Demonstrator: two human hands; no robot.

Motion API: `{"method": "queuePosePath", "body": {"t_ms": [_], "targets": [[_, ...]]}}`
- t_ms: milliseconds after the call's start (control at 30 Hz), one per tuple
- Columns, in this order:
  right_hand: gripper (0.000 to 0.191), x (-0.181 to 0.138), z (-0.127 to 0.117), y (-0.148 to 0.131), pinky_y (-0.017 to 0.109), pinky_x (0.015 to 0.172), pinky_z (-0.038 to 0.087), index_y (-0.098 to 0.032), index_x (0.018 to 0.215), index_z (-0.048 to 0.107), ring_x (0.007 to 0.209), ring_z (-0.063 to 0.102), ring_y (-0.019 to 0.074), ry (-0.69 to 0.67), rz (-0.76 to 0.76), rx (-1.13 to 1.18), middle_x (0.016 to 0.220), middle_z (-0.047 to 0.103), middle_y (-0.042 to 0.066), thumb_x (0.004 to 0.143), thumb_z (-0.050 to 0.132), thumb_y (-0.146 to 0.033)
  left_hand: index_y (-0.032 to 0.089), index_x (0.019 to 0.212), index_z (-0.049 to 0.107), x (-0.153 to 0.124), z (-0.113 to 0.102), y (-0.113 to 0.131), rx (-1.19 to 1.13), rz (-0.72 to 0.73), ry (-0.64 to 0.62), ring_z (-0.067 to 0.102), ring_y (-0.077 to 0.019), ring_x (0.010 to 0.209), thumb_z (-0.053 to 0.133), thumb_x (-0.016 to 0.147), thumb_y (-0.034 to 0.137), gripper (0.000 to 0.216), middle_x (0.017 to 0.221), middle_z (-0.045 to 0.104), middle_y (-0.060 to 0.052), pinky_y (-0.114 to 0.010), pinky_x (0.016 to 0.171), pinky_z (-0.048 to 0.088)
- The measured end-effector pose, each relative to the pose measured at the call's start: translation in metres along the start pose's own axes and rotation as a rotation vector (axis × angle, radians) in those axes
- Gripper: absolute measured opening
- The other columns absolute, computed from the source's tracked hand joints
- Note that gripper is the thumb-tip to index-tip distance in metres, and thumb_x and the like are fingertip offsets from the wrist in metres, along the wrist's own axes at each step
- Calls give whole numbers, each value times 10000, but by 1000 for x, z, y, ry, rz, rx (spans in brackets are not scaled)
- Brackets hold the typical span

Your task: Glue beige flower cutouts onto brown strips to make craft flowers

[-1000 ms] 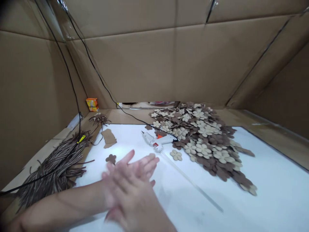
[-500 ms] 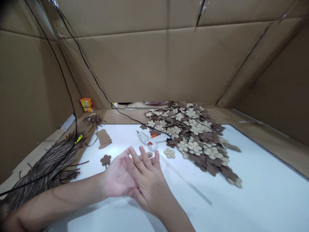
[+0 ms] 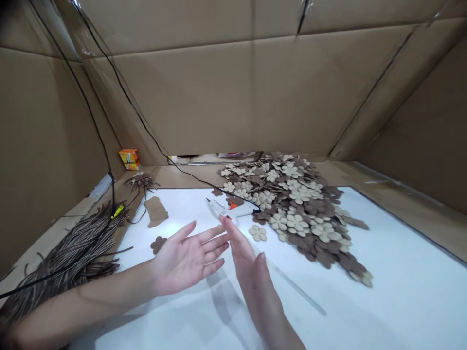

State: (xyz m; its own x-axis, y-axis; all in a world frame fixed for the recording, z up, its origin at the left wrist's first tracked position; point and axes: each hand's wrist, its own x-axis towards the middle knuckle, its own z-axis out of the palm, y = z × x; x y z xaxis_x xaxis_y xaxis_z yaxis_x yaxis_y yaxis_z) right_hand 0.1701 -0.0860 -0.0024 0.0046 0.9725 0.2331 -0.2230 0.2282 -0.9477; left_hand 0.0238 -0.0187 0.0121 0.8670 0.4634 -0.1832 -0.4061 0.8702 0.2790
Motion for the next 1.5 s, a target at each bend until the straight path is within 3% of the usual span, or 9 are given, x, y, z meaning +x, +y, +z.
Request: {"method": "queuePosePath", "body": {"t_ms": [267, 433, 600, 767, 933, 1133, 1300, 1400, 1500], "targets": [[614, 3, 5, -5, 471, 1073, 203, -330, 1307, 397, 1320, 249, 193, 111, 146, 232, 1389, 397, 7, 867, 57, -591, 183, 1321, 393, -3, -4, -2, 202, 79, -14, 177, -143, 1341, 219, 926, 377, 473, 1435, 301, -47, -310, 1052, 151], [266, 5, -3, 16, 457, 993, 335, -281, 1045, 562, 1199, 423, 249, 265, -110, -484, 1226, 517, 70, 812, 523, -403, 192, 1319, 404, -9, -4, -3, 258, 68, -52, 161, -151, 1348, 207, 924, 397, 487, 1440, 297, -42, -337, 1071, 123], [144, 7, 4, 20, 448, 891, 401, -249, 867, 600, 1058, 495, 260, 353, -246, -935, 1064, 542, 81, 768, 593, -353, 230, 1350, 351, -14, -1, -11, 309, 58, -74, 195, -158, 1337, 218, 923, 416, 485, 1408, 345, -38, -344, 1071, 129], [130, 5, 9, 17, 442, 890, 392, -258, 756, 613, 1079, 482, 265, 335, -168, -895, 1138, 530, 56, 790, 565, -373, 354, 1354, 290, -18, -2, -16, 380, 51, -103, 203, -157, 1335, 222, 927, 419, 437, 1429, 302, 26, -396, 1067, 112], [142, 1, 4, 22, 415, 902, 386, -240, 769, 571, 1111, 459, 246, 255, -120, -772, 1145, 496, 64, 823, 515, -358, 276, 1361, 314, -21, 2, -12, 320, -33, -125, 114, -192, 1360, 132, 920, 435, 502, 1459, 243, -7, -421, 1054, 142], [145, -4, 4, 23, 418, 923, 350, -234, 785, 546, 1098, 451, 247, 338, -106, -688, 1083, 507, 67, 826, 500, -365, 257, 1361, 322, -22, 3, -10, 286, -36, -148, 93, -186, 1362, 119, 917, 433, 519, 1463, 241, -10, -403, 1041, 184], [187, 0, 10, 16, 376, 886, 397, -222, 745, 492, 1029, 472, 229, 349, 0, -317, 1023, 525, 54, 808, 497, -398, 237, 1351, 341, -23, -3, -5, 255, -19, -91, 123, -235, 1357, 216, 901, 441, 510, 1479, 196, -27, -454, 1016, 252], [255, -4, 0, 11, 351, 725, 481, -216, 634, 426, 775, 514, 198, 360, 83, -124, 736, 489, 25, 816, 437, -394, 214, 1317, 396, -23, -2, 23, 328, 119, -50, 229, -279, 1321, 293, 880, 396, 484, 1453, 264, -63, -487, 961, 334], [313, -24, -26, 3, 329, 542, 480, -218, 595, 430, 549, 484, 164, 405, -22, -325, 586, 441, -4, 870, 352, -345, 258, 1297, 410, -29, 2, 70, 479, 446, 77, 344, -254, 1265, 330, 870, 321, 440, 1417, 344, -40, -452, 926, 396]]}}
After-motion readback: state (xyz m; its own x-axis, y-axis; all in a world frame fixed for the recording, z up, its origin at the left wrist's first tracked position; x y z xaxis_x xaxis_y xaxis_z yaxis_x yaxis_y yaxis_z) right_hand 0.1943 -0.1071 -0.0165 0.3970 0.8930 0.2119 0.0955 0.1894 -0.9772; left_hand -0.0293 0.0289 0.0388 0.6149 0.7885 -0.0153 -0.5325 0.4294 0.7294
